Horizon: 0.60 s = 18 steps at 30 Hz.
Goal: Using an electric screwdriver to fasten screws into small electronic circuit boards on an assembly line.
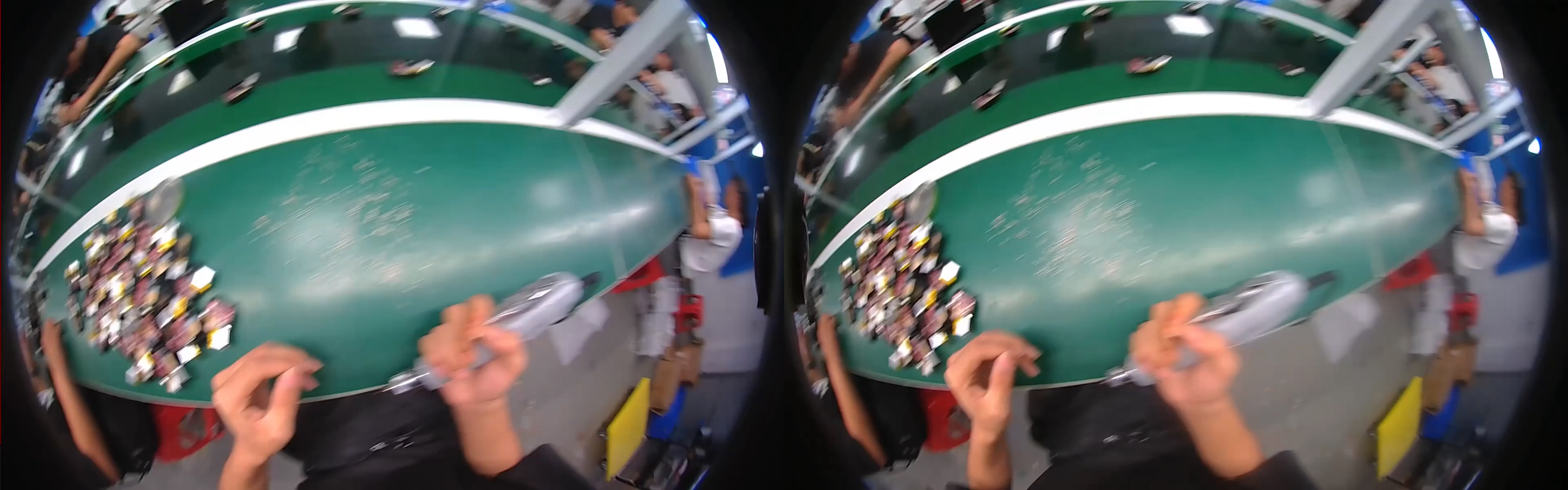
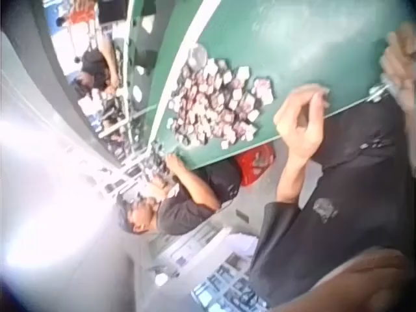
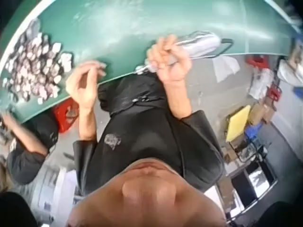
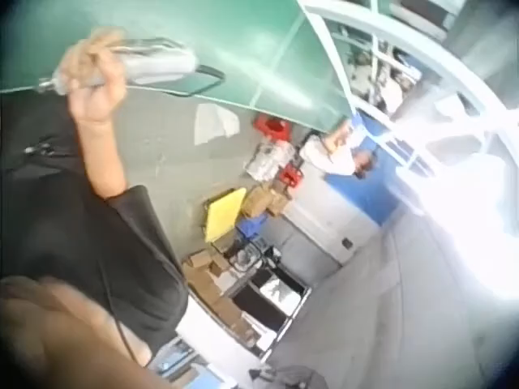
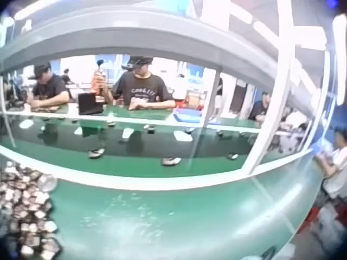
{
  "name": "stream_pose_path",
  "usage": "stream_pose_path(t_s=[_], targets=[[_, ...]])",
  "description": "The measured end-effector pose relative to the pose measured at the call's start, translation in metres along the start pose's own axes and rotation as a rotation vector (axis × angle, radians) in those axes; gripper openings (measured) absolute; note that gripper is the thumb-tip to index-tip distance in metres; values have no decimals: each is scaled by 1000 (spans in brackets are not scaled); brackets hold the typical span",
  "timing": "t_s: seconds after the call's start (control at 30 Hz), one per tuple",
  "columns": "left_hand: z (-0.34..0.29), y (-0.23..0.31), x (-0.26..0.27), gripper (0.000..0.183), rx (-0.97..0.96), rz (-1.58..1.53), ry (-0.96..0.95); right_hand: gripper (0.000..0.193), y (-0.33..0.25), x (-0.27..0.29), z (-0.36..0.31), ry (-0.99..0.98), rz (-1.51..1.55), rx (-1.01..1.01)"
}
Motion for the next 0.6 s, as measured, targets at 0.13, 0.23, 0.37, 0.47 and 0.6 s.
stream_pose_path(t_s=[0.13,0.23,0.37,0.47,0.6], targets=[[22,-18,-30,10,-81,-77,100,12,-33,-5,23,-19,-78,53],[9,-17,-38,9,-14,-193,128,13,-50,-20,13,-20,-102,84],[13,-1,-50,6,53,-238,-6,13,-63,-31,8,-26,-78,173],[15,7,-61,4,113,-344,-29,14,-64,-39,8,-32,-53,218],[12,5,-67,5,128,-399,-46,13,-62,-46,7,-54,-30,248]])
Point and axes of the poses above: each hand's wrist, its own z-axis towards the middle knuckle, its own x-axis out of the back of the hand, y = z × x, the point moved 5 cm from there along z, towards the middle knuckle, and after that the axes turned 8 degrees about -z, right-handed, at the moved point
